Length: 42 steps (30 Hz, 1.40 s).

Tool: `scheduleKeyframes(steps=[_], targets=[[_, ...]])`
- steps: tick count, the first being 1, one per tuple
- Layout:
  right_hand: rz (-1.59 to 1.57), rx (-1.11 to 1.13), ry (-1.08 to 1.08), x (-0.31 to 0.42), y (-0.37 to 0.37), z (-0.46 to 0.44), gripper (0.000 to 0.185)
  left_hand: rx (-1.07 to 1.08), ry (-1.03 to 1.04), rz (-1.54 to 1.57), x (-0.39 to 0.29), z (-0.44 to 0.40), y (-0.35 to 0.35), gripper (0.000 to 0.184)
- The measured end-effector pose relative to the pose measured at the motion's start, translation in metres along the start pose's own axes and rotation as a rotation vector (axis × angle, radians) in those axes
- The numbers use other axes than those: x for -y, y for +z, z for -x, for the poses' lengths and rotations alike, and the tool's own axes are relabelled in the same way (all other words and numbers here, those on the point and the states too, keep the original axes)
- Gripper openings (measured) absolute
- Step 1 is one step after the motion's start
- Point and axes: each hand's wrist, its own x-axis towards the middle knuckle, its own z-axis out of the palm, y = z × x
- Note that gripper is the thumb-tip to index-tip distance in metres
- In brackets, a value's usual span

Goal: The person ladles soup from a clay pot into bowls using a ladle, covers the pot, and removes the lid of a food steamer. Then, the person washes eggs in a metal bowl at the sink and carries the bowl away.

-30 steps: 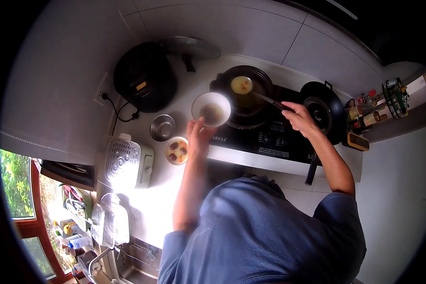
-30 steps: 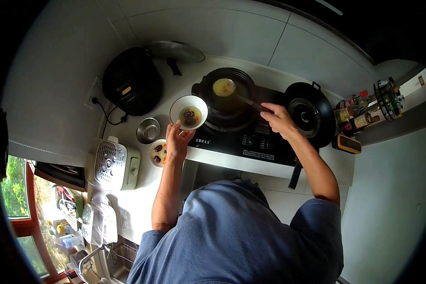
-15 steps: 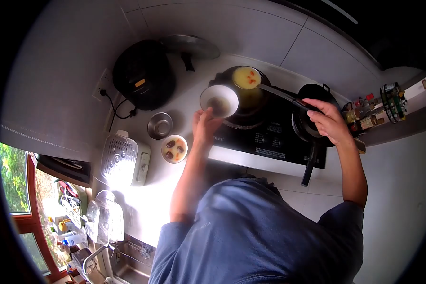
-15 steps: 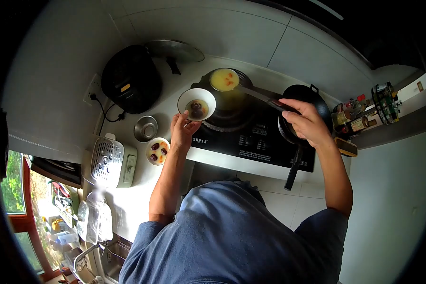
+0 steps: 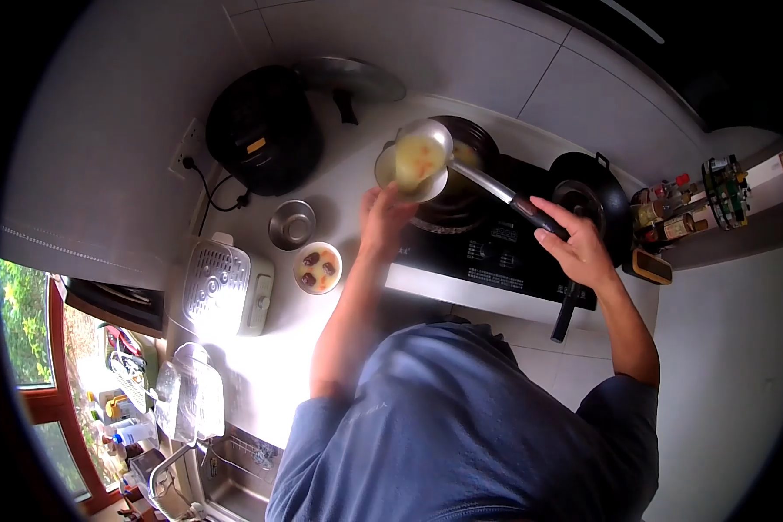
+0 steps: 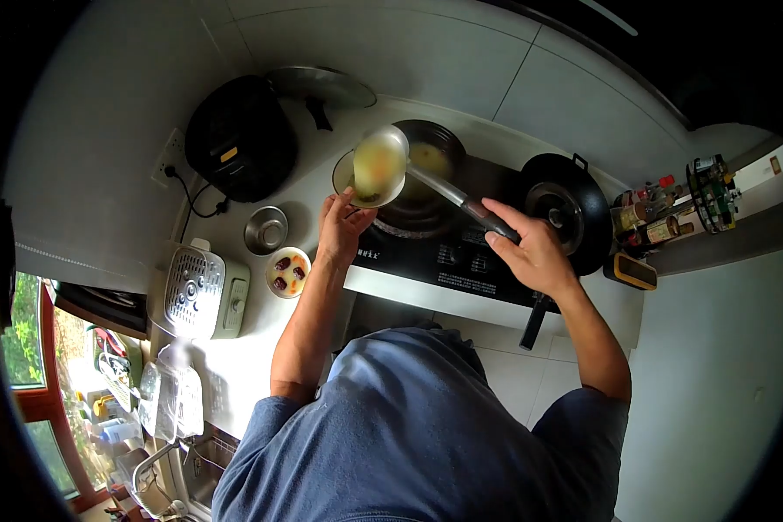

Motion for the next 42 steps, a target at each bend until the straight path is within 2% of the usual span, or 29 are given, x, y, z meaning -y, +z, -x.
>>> scheduleKeyframes(steps=[2, 3, 7, 10, 13, 16, 18, 20, 21, 24, 25, 29, 36, 42], targets=[[0.147, -0.074, -0.142, 0.004, 0.006, 0.0, 0.043, 0.005, -0.001, 0.004, 0.001, -0.002, -0.001, 0.037], [0.276, -0.119, -0.301, 0.0, 0.007, -0.001, 0.047, 0.008, -0.002, 0.007, 0.001, -0.002, -0.002, 0.037], [0.514, -0.065, -0.281, 0.002, 0.005, 0.007, 0.053, 0.026, 0.001, 0.026, 0.003, -0.005, -0.006, 0.036], [0.461, -0.068, -0.28, -0.003, 0.004, 0.009, 0.051, 0.033, -0.009, 0.0, 0.002, -0.006, -0.008, 0.035], [0.244, -0.146, -0.297, -0.012, 0.007, 0.009, 0.047, 0.049, -0.005, 0.014, 0.0, -0.002, -0.005, 0.034], [-0.166, -0.055, 0.111, -0.011, -0.002, 0.012, 0.044, 0.062, -0.007, 0.002, 0.002, -0.004, -0.01, 0.033], [-0.297, -0.053, 0.352, -0.01, -0.009, 0.007, 0.044, 0.045, -0.003, -0.002, 0.0, 0.0, -0.011, 0.032], [-0.212, -0.08, 0.36, -0.013, -0.012, -0.003, 0.043, 0.03, 0.001, -0.003, 0.0, 0.005, -0.014, 0.031], [-0.137, -0.122, 0.262, -0.022, -0.009, -0.009, 0.042, 0.023, 0.003, -0.003, -0.001, 0.006, -0.017, 0.03], [0.045, -0.094, 0.195, -0.07, -0.001, -0.029, 0.043, 0.0, 0.022, 0.01, -0.003, 0.014, -0.023, 0.028], [0.198, -0.071, 0.233, -0.061, 0.002, -0.037, 0.044, -0.009, 0.031, 0.017, -0.004, 0.017, -0.025, 0.027], [0.394, -0.012, 0.228, -0.072, 0.022, -0.056, 0.041, -0.033, 0.06, 0.01, -0.003, 0.022, -0.043, 0.023], [0.492, 0.055, 0.198, -0.07, 0.04, -0.08, 0.032, -0.059, 0.094, -0.01, -0.009, 0.038, -0.056, 0.022], [0.272, -0.073, 0.189, -0.091, 0.06, -0.103, 0.027, -0.06, 0.126, -0.001, -0.011, 0.045, -0.065, 0.026]])
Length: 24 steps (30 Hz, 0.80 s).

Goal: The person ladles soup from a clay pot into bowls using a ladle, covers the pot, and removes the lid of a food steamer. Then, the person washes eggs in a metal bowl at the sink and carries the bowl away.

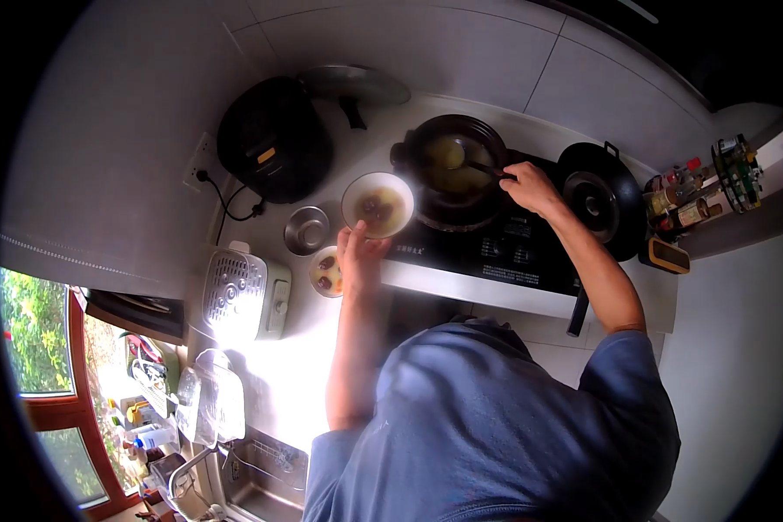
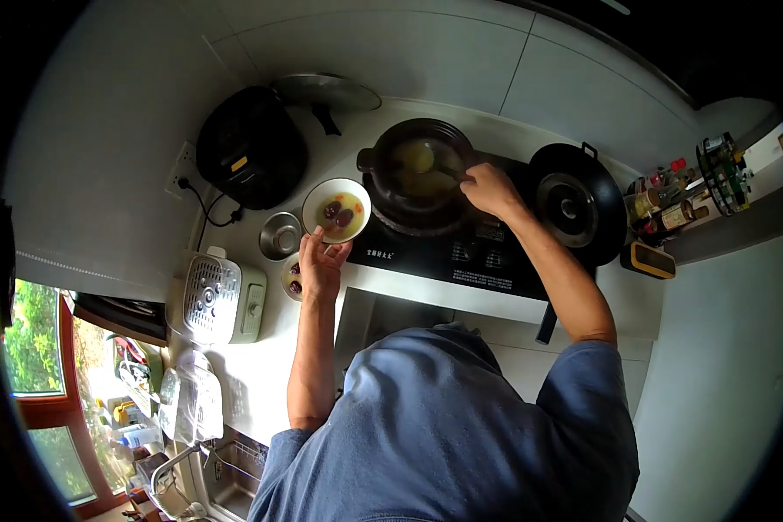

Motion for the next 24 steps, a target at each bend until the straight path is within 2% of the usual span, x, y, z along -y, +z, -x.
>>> scheduleKeyframes(steps=[6, 9, 12, 24], targets=[[-0.173, 0.012, -0.011, -0.005, 0.028, 0.001, 0.03, 0.008, 0.037, 0.026, -0.003, 0.005, -0.004, 0.029], [-0.331, 0.039, 0.093, -0.016, 0.031, 0.01, 0.04, 0.001, 0.039, 0.019, -0.003, 0.007, -0.004, 0.029], [-0.576, 0.201, 0.324, -0.022, 0.023, 0.018, 0.05, 0.013, 0.03, 0.013, 0.0, 0.002, -0.009, 0.027], [-0.546, 0.144, 0.222, -0.01, -0.029, 0.056, 0.046, 0.041, -0.03, 0.007, 0.003, -0.011, 0.006, 0.023]])
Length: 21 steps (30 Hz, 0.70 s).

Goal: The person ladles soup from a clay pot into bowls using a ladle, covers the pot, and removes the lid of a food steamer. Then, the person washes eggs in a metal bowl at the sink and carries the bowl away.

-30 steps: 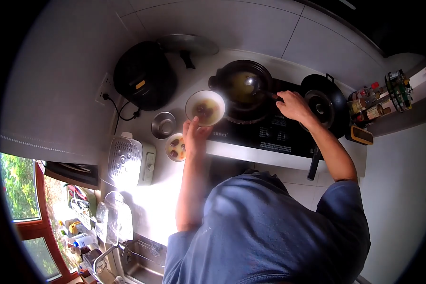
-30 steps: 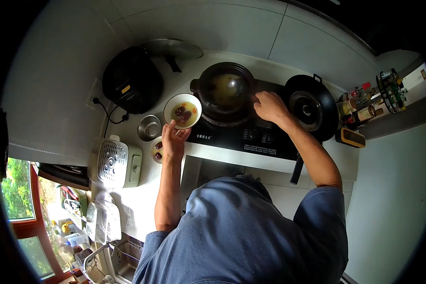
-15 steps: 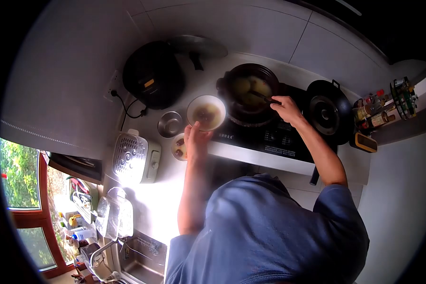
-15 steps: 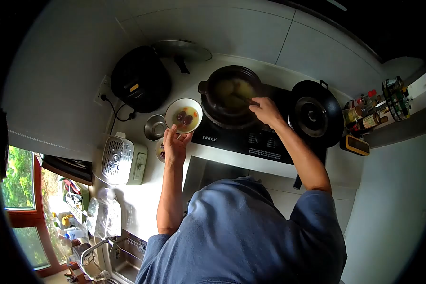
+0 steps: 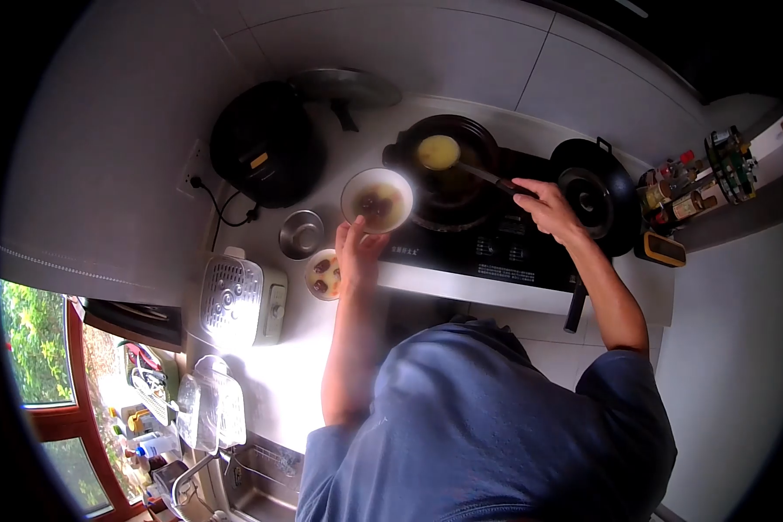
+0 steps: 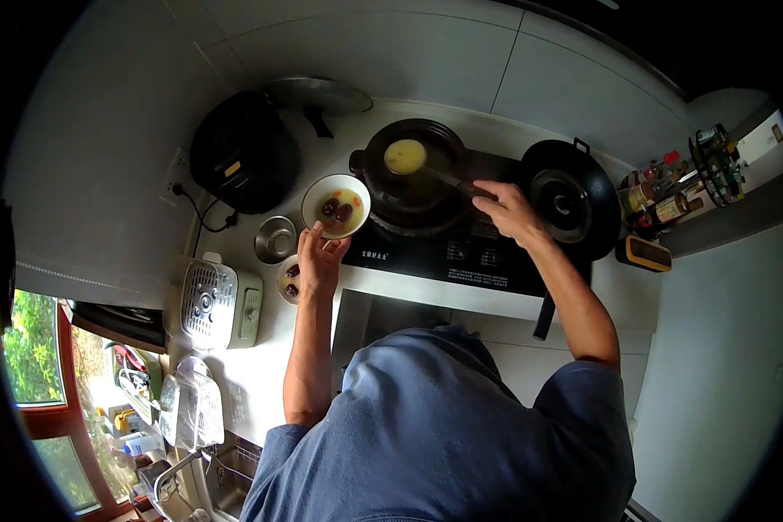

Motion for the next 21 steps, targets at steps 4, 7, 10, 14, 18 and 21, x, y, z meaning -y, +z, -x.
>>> scheduleKeyframes(steps=[4, 7, 10, 14, 18, 21], targets=[[-0.032, 0.024, 0.07, 0.03, -0.017, 0.021, 0.043, 0.017, -0.01, 0.004, 0.003, -0.005, 0.01, 0.025], [-0.082, 0.015, 0.075, 0.056, -0.029, 0.04, 0.042, 0.013, -0.04, -0.012, 0.007, -0.011, 0.016, 0.027], [-0.11, 0.045, 0.079, 0.07, -0.042, 0.052, 0.043, -0.006, -0.057, -0.017, 0.01, -0.012, 0.025, 0.032], [-0.126, 0.084, 0.061, 0.092, -0.05, 0.07, 0.043, 0.0, -0.084, -0.036, 0.016, -0.017, 0.031, 0.038], [-0.152, 0.126, 0.029, 0.1, -0.047, 0.083, 0.042, 0.017, -0.104, -0.031, 0.018, -0.015, 0.041, 0.039], [-0.118, 0.127, 0.003, 0.103, -0.034, 0.09, 0.04, 0.023, -0.113, -0.041, 0.018, -0.015, 0.046, 0.04]])
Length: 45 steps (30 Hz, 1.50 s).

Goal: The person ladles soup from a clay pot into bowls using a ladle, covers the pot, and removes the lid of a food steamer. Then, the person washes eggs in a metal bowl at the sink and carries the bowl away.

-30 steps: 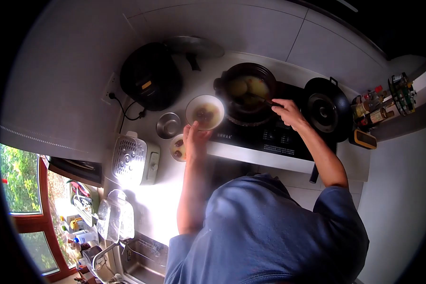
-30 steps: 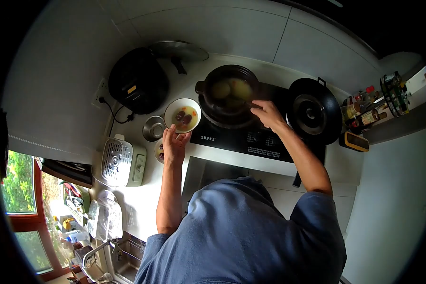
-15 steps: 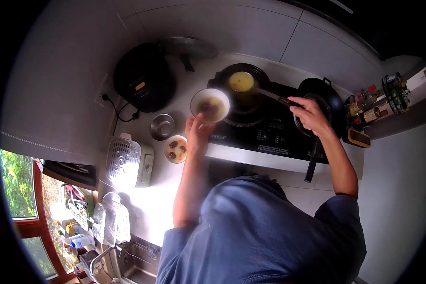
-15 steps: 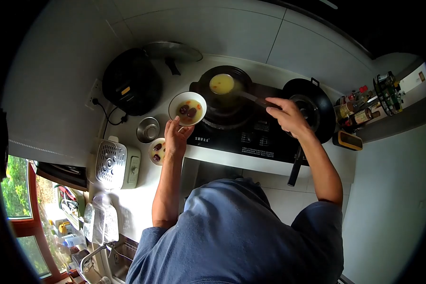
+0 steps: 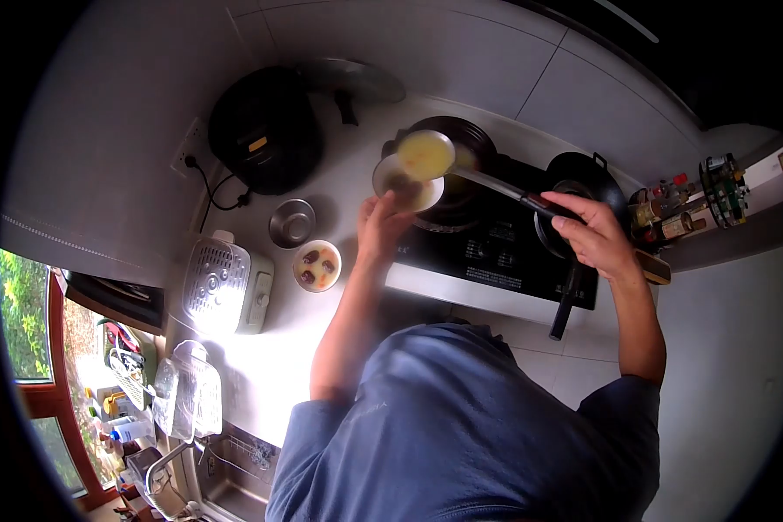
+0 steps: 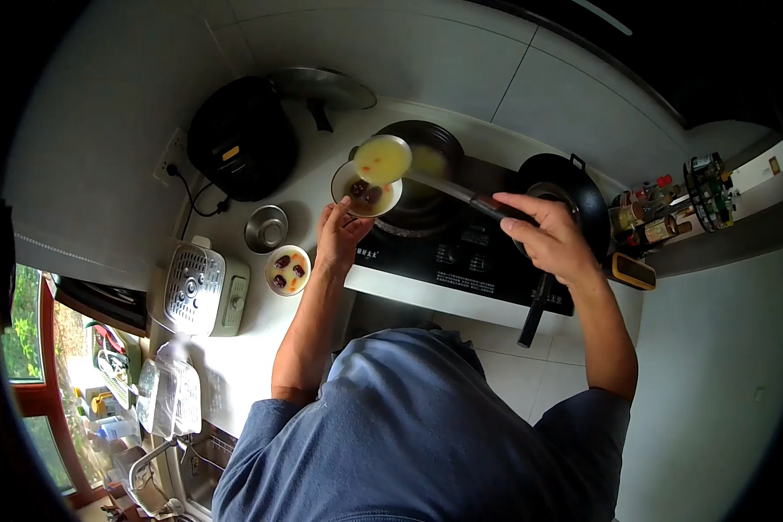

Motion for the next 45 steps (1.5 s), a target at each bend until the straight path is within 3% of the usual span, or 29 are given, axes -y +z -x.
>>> scheduleKeyframes(steps=[5, 8, 12, 16, 19, 22, 26, 29, 32, 36, 40, 43, 45], targets=[[0.262, -0.048, -0.279, -0.028, 0.013, -0.005, 0.04, 0.007, -0.008, 0.001, -0.004, 0.005, 0.007, 0.04], [0.489, -0.071, -0.327, -0.03, 0.017, 0.0, 0.041, 0.032, -0.012, 0.013, -0.002, 0.002, 0.002, 0.039], [0.752, -0.18, -0.695, -0.04, 0.024, -0.002, 0.045, 0.02, -0.028, -0.027, -0.007, 0.005, 0.004, 0.038], [0.973, -0.144, -0.675, -0.041, 0.022, 0.006, 0.054, 0.051, -0.008, -0.048, -0.005, 0.002, -0.001, 0.037], [0.968, -0.162, -0.724, -0.045, 0.019, 0.007, 0.051, 0.047, 0.003, 0.031, -0.006, 0.005, 0.002, 0.036], [0.712, -0.206, -0.761, -0.054, 0.018, -0.001, 0.046, 0.057, -0.008, 0.025, -0.004, 0.004, -0.002, 0.034], [0.256, -0.183, -0.269, -0.053, 0.014, -0.003, 0.042, 0.067, 0.001, 0.037, -0.005, 0.008, -0.003, 0.033], [0.312, -0.198, -0.171, -0.06, 0.006, -0.022, 0.041, 0.064, 0.02, 0.035, -0.008, 0.015, -0.004, 0.032], [0.622, -0.216, -0.183, -0.061, 0.008, -0.046, 0.04, 0.033, 0.036, 0.025, -0.009, 0.02, -0.008, 0.03], [0.786, -0.3, -0.371, -0.097, 0.02, -0.084, 0.036, 0.026, 0.05, 0.035, -0.009, 0.023, -0.017, 0.026], [0.974, -0.241, -0.127, -0.089, 0.034, -0.093, 0.04, 0.006, 0.073, 0.013, -0.01, 0.027, -0.027, 0.026], [0.954, -0.232, -0.097, -0.093, 0.037, -0.101, 0.039, -0.011, 0.1, 0.023, -0.012, 0.032, -0.025, 0.026], [0.928, -0.279, -0.224, -0.102, 0.037, -0.109, 0.034, -0.007, 0.104, 0.015, -0.012, 0.033, -0.029, 0.026]])
